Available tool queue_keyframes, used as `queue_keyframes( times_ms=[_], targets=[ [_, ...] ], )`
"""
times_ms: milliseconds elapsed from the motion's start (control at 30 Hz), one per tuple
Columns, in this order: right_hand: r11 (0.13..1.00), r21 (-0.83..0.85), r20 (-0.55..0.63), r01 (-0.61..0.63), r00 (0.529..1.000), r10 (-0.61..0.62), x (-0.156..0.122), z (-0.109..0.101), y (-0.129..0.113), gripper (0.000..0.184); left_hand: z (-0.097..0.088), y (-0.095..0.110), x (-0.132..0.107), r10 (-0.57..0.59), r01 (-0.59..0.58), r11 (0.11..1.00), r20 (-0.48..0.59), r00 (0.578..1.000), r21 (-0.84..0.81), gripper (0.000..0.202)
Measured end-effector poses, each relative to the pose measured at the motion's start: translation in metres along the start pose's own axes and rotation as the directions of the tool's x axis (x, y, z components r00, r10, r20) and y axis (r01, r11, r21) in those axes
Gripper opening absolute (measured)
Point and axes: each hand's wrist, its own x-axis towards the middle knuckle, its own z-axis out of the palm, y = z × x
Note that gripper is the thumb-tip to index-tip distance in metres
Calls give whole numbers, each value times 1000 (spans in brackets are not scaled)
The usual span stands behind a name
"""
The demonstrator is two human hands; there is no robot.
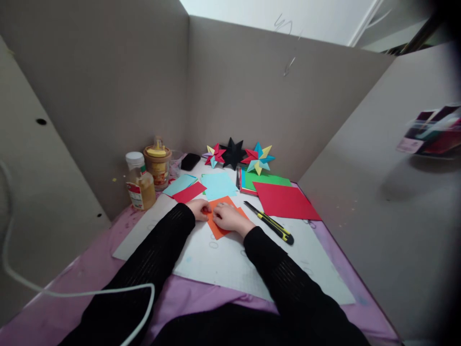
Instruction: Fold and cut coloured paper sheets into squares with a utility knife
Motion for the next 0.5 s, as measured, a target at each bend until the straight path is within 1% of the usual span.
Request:
queue_keyframes(
  times_ms=[267,400,500],
  targets=[
    [1000,12,21,-25,999,25,0,-2,-2,14,0,1,0,-18,19,1000,4,1000,-6,29],
    [1000,9,10,-23,1000,23,1,-2,-2,15,0,2,-1,-6,6,1000,-2,1000,5,29],
    [1000,3,1,-19,1000,19,1,1,0,16,2,5,-2,-24,25,999,-20,1000,35,30]
  ],
)
